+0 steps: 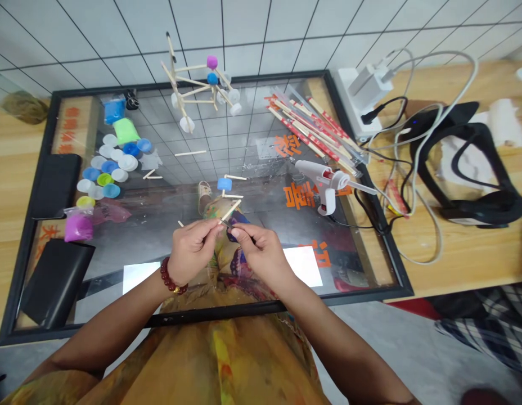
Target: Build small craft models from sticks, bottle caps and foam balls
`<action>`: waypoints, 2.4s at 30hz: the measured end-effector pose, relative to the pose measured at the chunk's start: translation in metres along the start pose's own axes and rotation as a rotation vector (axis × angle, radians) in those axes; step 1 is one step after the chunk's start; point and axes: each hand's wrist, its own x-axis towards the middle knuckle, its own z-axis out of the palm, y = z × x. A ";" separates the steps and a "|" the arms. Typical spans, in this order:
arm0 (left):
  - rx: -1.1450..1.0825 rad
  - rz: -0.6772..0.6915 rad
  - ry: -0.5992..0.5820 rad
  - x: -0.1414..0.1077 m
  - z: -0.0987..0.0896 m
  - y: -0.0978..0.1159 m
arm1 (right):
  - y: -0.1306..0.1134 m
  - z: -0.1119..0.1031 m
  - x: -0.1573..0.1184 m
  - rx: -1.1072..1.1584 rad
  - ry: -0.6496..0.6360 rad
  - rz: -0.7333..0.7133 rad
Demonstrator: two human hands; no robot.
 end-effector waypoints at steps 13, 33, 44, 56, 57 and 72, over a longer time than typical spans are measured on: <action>-0.728 -0.623 -0.527 0.013 -0.010 0.000 | -0.004 -0.011 0.004 0.002 -0.118 -0.016; -0.464 -0.451 -0.330 0.013 -0.009 0.004 | 0.002 0.006 0.003 0.018 -0.001 -0.024; -0.694 -0.505 -0.476 0.040 -0.034 -0.009 | -0.020 0.010 0.033 -0.105 -0.035 -0.245; 0.195 -0.020 0.273 0.130 -0.038 0.008 | -0.076 0.022 0.132 -0.200 0.174 -0.507; 0.070 -0.061 0.224 0.134 -0.042 0.006 | -0.076 0.022 0.132 -0.192 0.169 -0.516; -0.104 -0.180 0.063 0.132 -0.046 0.012 | -0.068 0.012 0.132 0.000 0.088 -0.504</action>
